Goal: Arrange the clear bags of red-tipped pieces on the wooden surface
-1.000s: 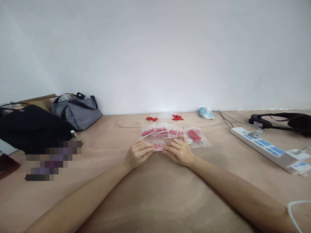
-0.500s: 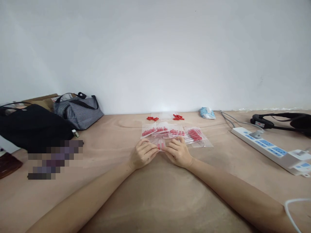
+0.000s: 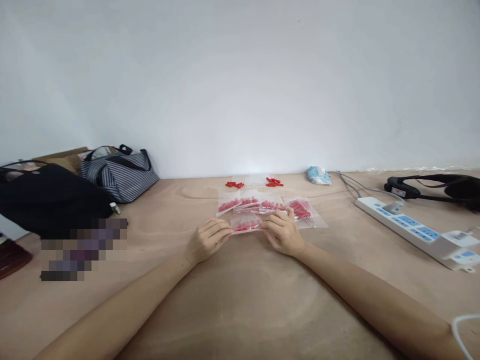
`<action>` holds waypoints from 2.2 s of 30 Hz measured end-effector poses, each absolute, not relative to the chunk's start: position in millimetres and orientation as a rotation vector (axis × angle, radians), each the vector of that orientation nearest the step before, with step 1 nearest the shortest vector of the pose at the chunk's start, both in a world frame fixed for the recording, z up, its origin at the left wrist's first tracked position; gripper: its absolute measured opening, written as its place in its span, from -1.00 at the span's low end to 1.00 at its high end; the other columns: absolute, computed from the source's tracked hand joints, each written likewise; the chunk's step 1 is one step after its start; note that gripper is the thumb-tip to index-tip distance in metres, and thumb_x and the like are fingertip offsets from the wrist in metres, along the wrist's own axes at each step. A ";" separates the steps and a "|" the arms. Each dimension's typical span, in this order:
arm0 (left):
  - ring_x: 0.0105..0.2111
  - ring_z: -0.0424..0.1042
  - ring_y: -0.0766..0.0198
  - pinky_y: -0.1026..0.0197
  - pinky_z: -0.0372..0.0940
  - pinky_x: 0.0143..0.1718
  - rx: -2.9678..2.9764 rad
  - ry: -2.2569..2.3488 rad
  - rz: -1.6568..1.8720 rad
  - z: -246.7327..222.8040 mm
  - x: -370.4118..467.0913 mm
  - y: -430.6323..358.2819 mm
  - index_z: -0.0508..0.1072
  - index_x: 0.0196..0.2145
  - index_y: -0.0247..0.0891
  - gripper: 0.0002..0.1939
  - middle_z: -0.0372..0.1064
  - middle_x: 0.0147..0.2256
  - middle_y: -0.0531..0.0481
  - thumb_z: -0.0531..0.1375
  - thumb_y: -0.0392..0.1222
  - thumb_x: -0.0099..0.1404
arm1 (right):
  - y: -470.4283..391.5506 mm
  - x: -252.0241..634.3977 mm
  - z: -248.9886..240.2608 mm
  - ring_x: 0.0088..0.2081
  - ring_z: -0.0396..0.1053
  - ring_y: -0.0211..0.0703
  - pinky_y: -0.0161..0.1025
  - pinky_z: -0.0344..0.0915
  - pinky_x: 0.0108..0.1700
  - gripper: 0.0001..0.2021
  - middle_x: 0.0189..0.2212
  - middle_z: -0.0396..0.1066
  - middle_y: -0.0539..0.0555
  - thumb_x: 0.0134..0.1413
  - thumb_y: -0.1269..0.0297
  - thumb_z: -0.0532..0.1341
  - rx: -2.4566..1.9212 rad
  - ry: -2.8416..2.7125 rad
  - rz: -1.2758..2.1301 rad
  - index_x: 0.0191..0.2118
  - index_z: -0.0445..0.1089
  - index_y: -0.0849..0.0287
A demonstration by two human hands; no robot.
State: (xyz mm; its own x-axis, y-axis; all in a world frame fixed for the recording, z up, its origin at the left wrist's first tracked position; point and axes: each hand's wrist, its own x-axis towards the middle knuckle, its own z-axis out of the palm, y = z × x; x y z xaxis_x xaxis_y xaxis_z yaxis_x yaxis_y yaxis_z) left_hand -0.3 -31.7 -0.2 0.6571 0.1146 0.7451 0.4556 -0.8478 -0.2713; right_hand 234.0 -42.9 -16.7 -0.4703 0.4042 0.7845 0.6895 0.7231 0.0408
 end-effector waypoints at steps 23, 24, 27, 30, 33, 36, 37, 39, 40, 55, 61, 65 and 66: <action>-0.35 0.38 0.32 0.16 0.33 -0.23 -2.559 -0.306 -1.148 -0.1 8.2 -42.2 0.33 -0.31 -0.31 -0.81 0.41 -0.40 -0.04 0.09 -0.47 0.11 | -51.8 224.4 -14.4 -0.41 0.21 -0.32 -0.14 -0.12 -0.12 -0.88 -0.53 0.34 -0.05 0.06 0.39 0.06 -0.715 -2.149 -0.688 -0.44 0.29 0.18; -0.35 0.38 0.33 0.16 0.33 -0.23 -2.564 -0.316 -1.154 0.2 7.2 -42.8 0.33 -0.31 -0.31 -0.81 0.41 -0.40 -0.04 0.09 -0.47 0.10 | -51.9 227.7 -14.7 -0.41 0.22 -0.32 -0.14 -0.12 -0.12 -0.88 -0.54 0.33 -0.06 0.06 0.40 0.06 -0.723 -2.154 -0.700 -0.44 0.29 0.18; -0.36 0.38 0.33 0.15 0.33 -0.22 -2.585 -0.342 -1.168 0.8 4.6 -43.9 0.34 -0.32 -0.30 -0.81 0.41 -0.41 -0.03 0.11 -0.47 0.09 | -52.1 235.7 -16.6 -0.40 0.23 -0.33 -0.15 -0.12 -0.10 -0.86 -0.56 0.32 -0.06 0.07 0.40 0.04 -0.737 -2.158 -0.726 -0.45 0.29 0.19; -0.37 0.38 0.33 0.15 0.32 -0.22 -2.603 -0.357 -1.187 0.0 3.1 -43.4 0.35 -0.32 -0.28 -0.81 0.41 -0.41 -0.02 0.11 -0.46 0.09 | -52.3 239.5 -19.0 -0.40 0.23 -0.34 -0.16 -0.13 -0.08 -0.84 -0.56 0.33 -0.07 0.08 0.39 0.04 -0.748 -2.142 -0.723 -0.48 0.28 0.19; -0.37 0.38 0.32 0.16 0.32 -0.24 -2.645 -0.397 -1.214 -1.9 2.2 -42.4 0.36 -0.35 -0.26 -0.83 0.41 -0.42 -0.01 0.11 -0.45 0.10 | -52.1 239.4 -20.4 -0.43 0.21 -0.34 -0.17 -0.13 -0.08 -0.79 -0.59 0.31 -0.07 0.09 0.34 0.04 -0.807 -2.131 -0.670 -0.54 0.25 0.20; -0.38 0.36 0.31 0.20 0.32 -0.30 -2.736 -0.529 -1.228 -2.3 1.2 -43.2 0.38 -0.40 -0.26 -0.89 0.39 -0.44 -0.01 0.11 -0.40 0.11 | -50.8 238.7 -19.8 -0.46 0.20 -0.33 -0.15 -0.14 -0.08 -0.74 -0.62 0.31 -0.07 0.09 0.23 0.06 -0.879 -2.127 -0.524 -0.57 0.24 0.20; -0.38 0.36 0.31 0.21 0.32 -0.31 -2.767 -0.597 -1.221 -1.8 0.9 -43.9 0.38 -0.41 -0.27 -0.91 0.39 -0.44 -0.02 0.10 -0.38 0.12 | -50.1 238.8 -19.3 -0.46 0.20 -0.32 -0.15 -0.14 -0.07 -0.73 -0.62 0.31 -0.07 0.08 0.20 0.07 -0.890 -2.136 -0.445 -0.57 0.24 0.19; -0.34 0.36 0.29 0.20 0.32 -0.28 -2.804 -0.752 -1.175 -0.3 1.2 -45.7 0.39 -0.35 -0.28 -0.90 0.37 -0.39 -0.05 0.14 -0.29 0.12 | -48.5 238.9 -18.2 -0.44 0.22 -0.32 -0.15 -0.15 -0.07 -0.72 -0.61 0.33 -0.08 0.06 0.14 0.09 -0.898 -2.159 -0.267 -0.56 0.26 0.18; -0.30 0.35 0.27 0.19 0.32 -0.25 -2.810 -0.820 -1.142 0.5 1.9 -46.4 0.38 -0.29 -0.28 -0.82 0.36 -0.34 -0.08 0.17 -0.23 0.10 | -48.0 238.7 -17.8 -0.43 0.22 -0.31 -0.15 -0.15 -0.07 -0.73 -0.60 0.33 -0.09 0.05 0.13 0.10 -0.898 -2.162 -0.185 -0.56 0.27 0.17; -0.24 0.42 0.20 0.22 0.44 -0.34 -2.764 -1.503 -1.757 6.6 -28.2 -70.0 0.47 -0.27 -0.21 -0.76 0.42 -0.21 0.01 0.11 -0.10 0.15 | -16.5 291.8 -6.5 -0.37 0.27 -0.17 -0.19 0.00 -0.22 -0.72 -0.50 0.39 0.05 0.03 0.11 0.05 -1.447 -1.668 -0.165 -0.52 0.35 0.17; -0.13 0.35 0.16 0.05 0.23 -0.02 -2.509 -1.633 -1.721 22.5 -62.3 -39.9 0.49 -0.33 -0.18 -0.73 0.41 -0.21 0.00 0.16 -0.01 0.06 | 7.8 342.7 -7.8 -0.31 0.33 -0.07 -0.22 0.11 -0.30 -0.67 -0.39 0.42 0.08 -0.08 0.01 0.06 -2.041 -1.314 0.072 -0.40 0.41 0.14; -0.11 0.33 0.17 0.06 0.17 0.02 -2.687 -1.543 -1.647 17.7 -67.1 8.6 0.49 -0.32 -0.23 -0.66 0.39 -0.18 -0.08 0.17 0.05 0.02 | 10.0 339.6 -10.6 -0.31 0.35 -0.09 -0.27 0.17 -0.33 -0.56 -0.37 0.43 0.10 -0.24 -0.11 0.14 -2.039 -1.334 0.292 -0.33 0.39 0.17; -0.10 0.32 0.16 0.07 0.16 0.02 -2.733 -1.543 -1.614 15.0 -67.0 19.4 0.49 -0.32 -0.25 -0.64 0.40 -0.19 -0.10 0.17 0.06 0.02 | 10.7 337.4 -11.7 -0.30 0.35 -0.06 -0.26 0.18 -0.33 -0.53 -0.37 0.43 0.13 -0.28 -0.12 0.17 -2.029 -1.307 0.319 -0.33 0.39 0.19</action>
State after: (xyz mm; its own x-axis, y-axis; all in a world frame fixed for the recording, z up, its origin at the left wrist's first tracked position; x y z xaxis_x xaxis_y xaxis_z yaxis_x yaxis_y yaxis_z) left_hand -67.0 19.4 15.0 0.2291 0.8250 0.5167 0.4789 -0.5576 0.6780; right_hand 337.4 10.7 -11.7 0.4628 0.8726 0.1560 0.7023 -0.2534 -0.6653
